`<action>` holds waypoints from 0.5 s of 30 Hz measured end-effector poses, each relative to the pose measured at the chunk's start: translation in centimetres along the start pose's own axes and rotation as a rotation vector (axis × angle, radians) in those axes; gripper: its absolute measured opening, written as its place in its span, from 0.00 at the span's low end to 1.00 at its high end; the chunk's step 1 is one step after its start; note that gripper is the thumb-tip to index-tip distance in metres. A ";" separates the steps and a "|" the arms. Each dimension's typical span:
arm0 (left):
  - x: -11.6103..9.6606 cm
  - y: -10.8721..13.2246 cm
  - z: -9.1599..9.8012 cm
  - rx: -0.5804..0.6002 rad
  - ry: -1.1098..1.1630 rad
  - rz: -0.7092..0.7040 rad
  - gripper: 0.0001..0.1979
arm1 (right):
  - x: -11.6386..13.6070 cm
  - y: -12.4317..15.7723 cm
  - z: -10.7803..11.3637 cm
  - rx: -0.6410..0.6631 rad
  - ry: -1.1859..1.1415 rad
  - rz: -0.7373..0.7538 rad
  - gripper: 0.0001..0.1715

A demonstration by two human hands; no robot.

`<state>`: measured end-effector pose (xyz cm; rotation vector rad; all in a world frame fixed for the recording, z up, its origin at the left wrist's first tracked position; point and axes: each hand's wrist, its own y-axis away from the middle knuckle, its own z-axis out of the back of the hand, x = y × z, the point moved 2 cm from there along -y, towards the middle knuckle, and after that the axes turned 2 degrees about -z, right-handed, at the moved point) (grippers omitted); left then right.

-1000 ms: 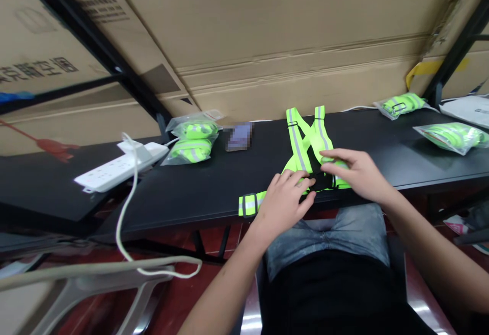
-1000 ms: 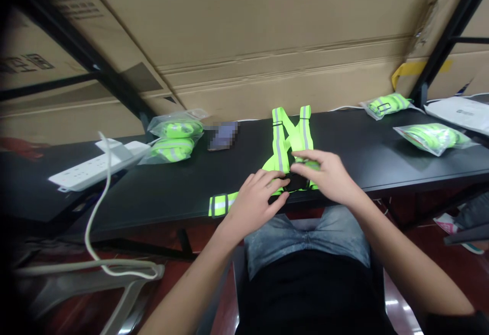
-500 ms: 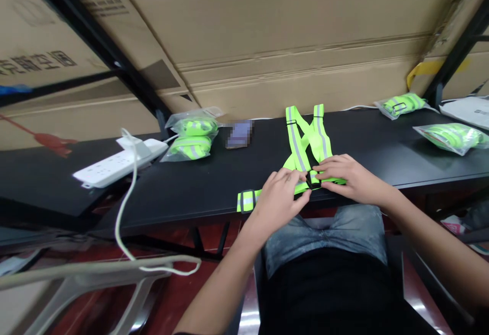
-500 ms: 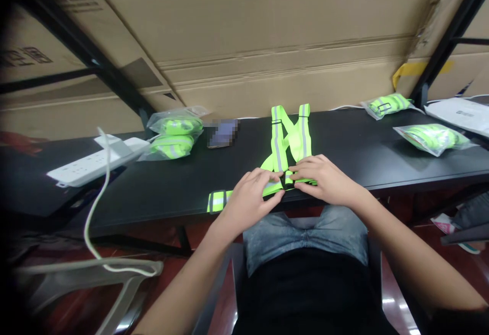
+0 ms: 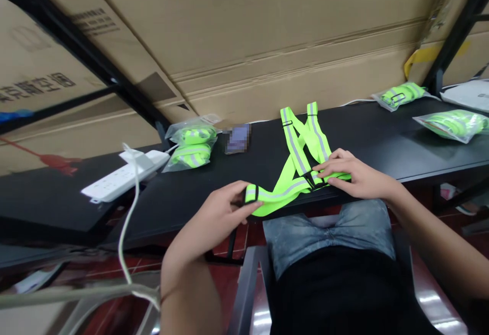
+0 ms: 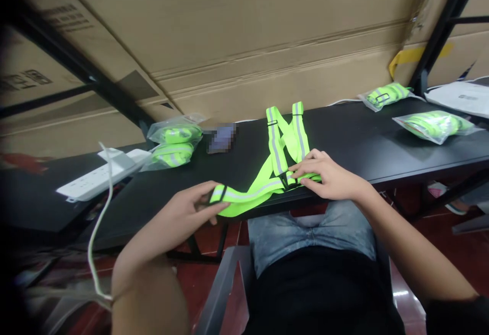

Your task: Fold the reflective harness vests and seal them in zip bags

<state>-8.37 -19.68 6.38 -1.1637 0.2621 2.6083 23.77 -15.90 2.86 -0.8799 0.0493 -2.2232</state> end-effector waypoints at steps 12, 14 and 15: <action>-7.0 -9.9 -6.2 -0.269 0.652 -0.336 0.10 | -0.3 0.2 -0.3 -0.058 0.087 0.033 0.15; -8.1 -11.5 -8.2 -0.202 0.664 -0.326 0.12 | -0.3 0.3 -0.4 -0.051 0.106 0.037 0.14; -8.5 -12.1 -9.2 -0.175 0.652 -0.320 0.12 | -0.3 0.3 -0.5 -0.055 0.113 0.041 0.14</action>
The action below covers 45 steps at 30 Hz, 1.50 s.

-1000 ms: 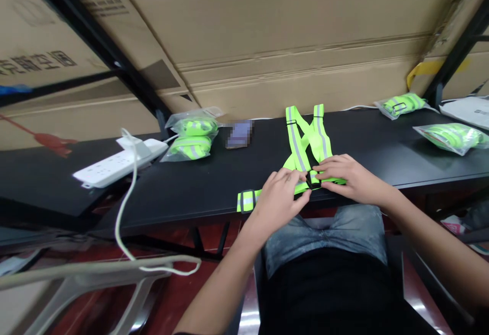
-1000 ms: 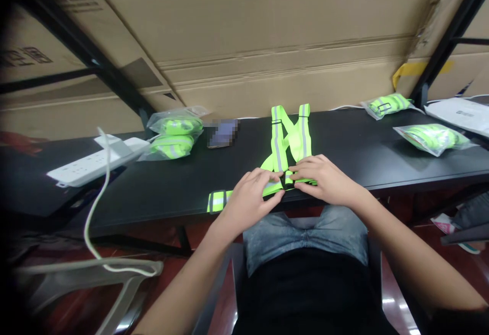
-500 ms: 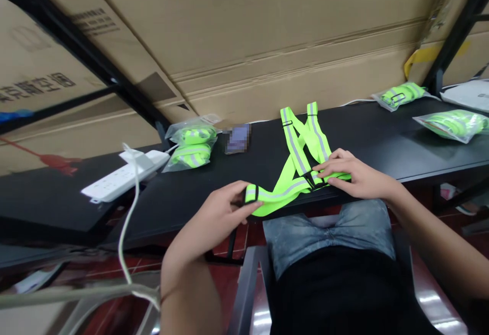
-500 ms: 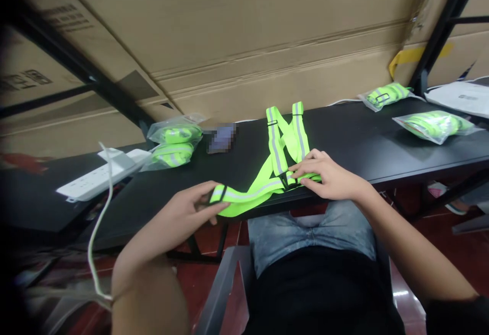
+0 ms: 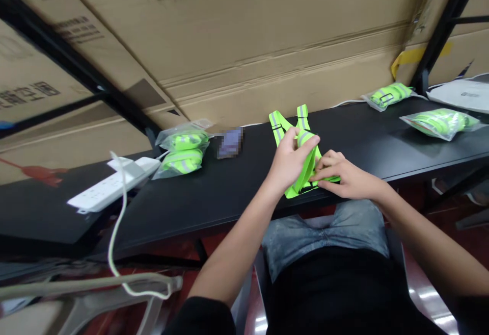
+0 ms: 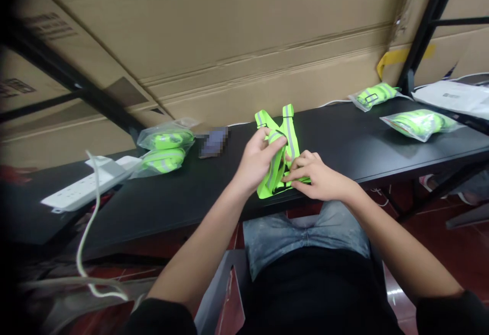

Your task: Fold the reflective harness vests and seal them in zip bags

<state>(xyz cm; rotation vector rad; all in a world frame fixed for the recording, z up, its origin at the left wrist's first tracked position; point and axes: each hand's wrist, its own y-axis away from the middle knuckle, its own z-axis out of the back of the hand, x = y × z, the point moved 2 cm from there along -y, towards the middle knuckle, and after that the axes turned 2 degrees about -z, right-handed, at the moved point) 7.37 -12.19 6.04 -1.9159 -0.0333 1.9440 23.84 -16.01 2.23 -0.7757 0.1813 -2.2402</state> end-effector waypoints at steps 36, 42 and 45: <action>2.3 1.0 -1.2 0.497 -1.094 -0.371 0.14 | -0.2 2.4 0.3 -0.231 0.015 -0.019 0.12; 2.2 3.7 3.1 0.371 -1.035 -0.413 0.17 | -1.2 2.3 0.4 -0.130 0.073 -0.020 0.12; 1.9 5.8 4.7 0.149 -1.271 -0.325 0.16 | -1.3 1.5 1.2 -0.051 0.110 -0.011 0.14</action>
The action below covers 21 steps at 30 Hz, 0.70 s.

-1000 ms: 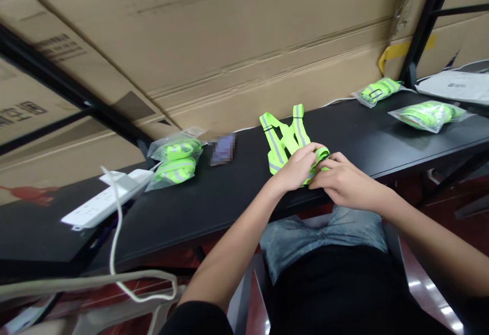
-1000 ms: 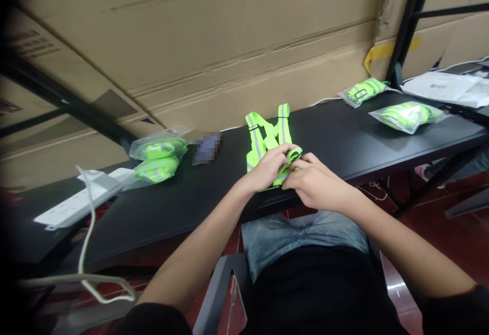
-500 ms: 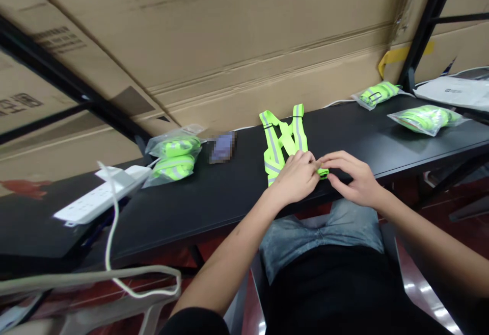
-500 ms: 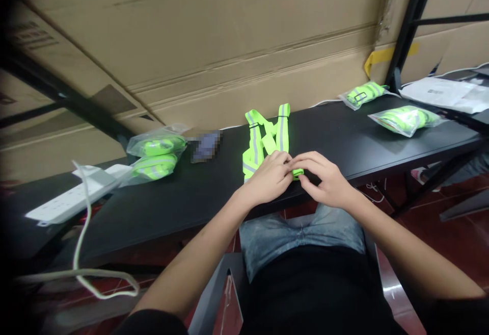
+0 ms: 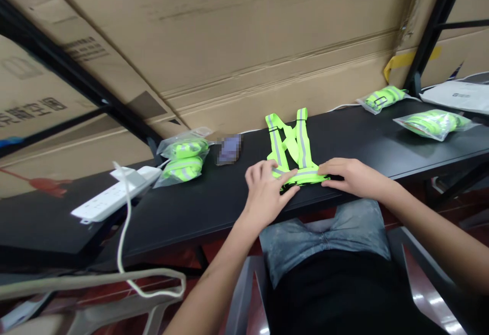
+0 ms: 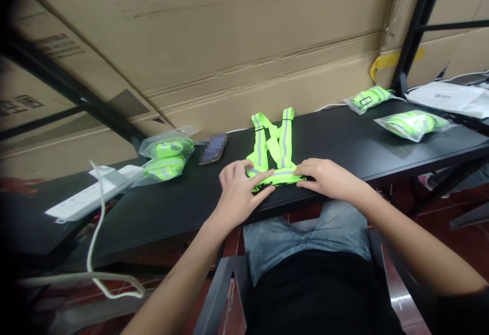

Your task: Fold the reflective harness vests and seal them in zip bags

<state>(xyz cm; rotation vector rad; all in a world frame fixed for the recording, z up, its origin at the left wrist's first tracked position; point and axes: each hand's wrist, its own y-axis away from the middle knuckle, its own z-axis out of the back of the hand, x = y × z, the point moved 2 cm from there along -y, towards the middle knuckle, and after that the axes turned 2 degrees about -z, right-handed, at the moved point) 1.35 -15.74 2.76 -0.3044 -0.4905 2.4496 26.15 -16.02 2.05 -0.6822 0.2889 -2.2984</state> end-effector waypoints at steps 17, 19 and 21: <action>1.0 0.3 -0.3 0.049 -0.098 -0.223 0.09 | 1.0 -2.5 -0.6 0.133 0.464 0.210 0.15; 1.3 0.0 -0.5 0.052 -0.103 -0.249 0.08 | 1.1 -2.7 -0.7 0.145 0.480 0.224 0.15; 1.5 -0.3 -0.5 0.050 -0.090 -0.272 0.08 | 1.3 -3.1 -0.8 0.183 0.544 0.230 0.12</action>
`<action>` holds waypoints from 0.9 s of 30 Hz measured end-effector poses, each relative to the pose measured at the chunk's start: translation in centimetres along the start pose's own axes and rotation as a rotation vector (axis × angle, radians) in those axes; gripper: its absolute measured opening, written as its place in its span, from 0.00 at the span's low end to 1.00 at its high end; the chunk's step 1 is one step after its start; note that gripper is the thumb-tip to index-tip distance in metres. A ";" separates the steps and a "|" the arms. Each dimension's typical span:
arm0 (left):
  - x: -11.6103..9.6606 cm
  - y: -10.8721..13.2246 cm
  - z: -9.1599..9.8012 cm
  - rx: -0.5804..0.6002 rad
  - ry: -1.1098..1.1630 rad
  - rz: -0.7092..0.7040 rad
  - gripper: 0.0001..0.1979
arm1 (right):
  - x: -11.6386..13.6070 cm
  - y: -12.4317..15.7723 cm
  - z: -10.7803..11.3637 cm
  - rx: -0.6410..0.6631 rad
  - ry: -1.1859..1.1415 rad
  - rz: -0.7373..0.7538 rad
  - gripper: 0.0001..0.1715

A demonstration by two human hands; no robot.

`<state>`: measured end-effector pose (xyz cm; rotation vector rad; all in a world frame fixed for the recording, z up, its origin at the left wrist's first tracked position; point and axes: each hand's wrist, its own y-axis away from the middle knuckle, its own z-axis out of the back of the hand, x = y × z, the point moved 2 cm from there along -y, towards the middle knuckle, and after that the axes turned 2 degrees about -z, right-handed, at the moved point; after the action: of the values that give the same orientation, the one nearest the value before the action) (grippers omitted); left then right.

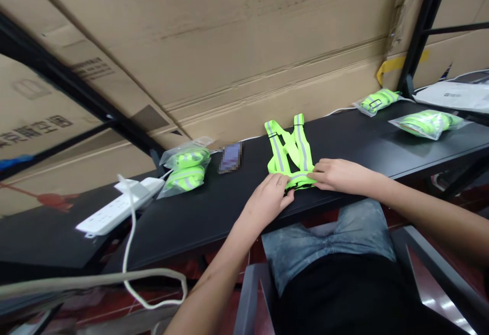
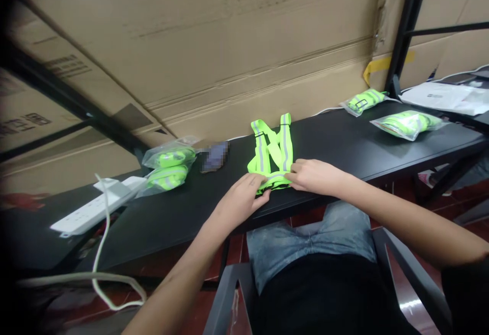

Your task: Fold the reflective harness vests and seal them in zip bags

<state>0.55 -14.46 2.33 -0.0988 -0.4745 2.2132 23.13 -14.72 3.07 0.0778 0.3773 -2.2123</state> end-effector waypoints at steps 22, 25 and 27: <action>-5.9 4.1 1.5 -0.365 -0.007 -0.026 0.12 | 3.4 3.9 1.8 -0.248 -0.262 -0.062 0.16; -4.1 2.6 2.1 -0.281 0.091 0.042 0.10 | 1.5 2.6 2.6 -0.153 -0.407 -0.095 0.19; -2.4 1.2 2.2 -0.193 0.217 0.154 0.12 | -0.3 1.2 2.6 -0.064 -0.528 -0.125 0.20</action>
<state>0.70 -17.69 3.69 -0.4870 -0.5734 2.2681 24.44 -15.91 5.32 -0.5672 0.1587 -2.2361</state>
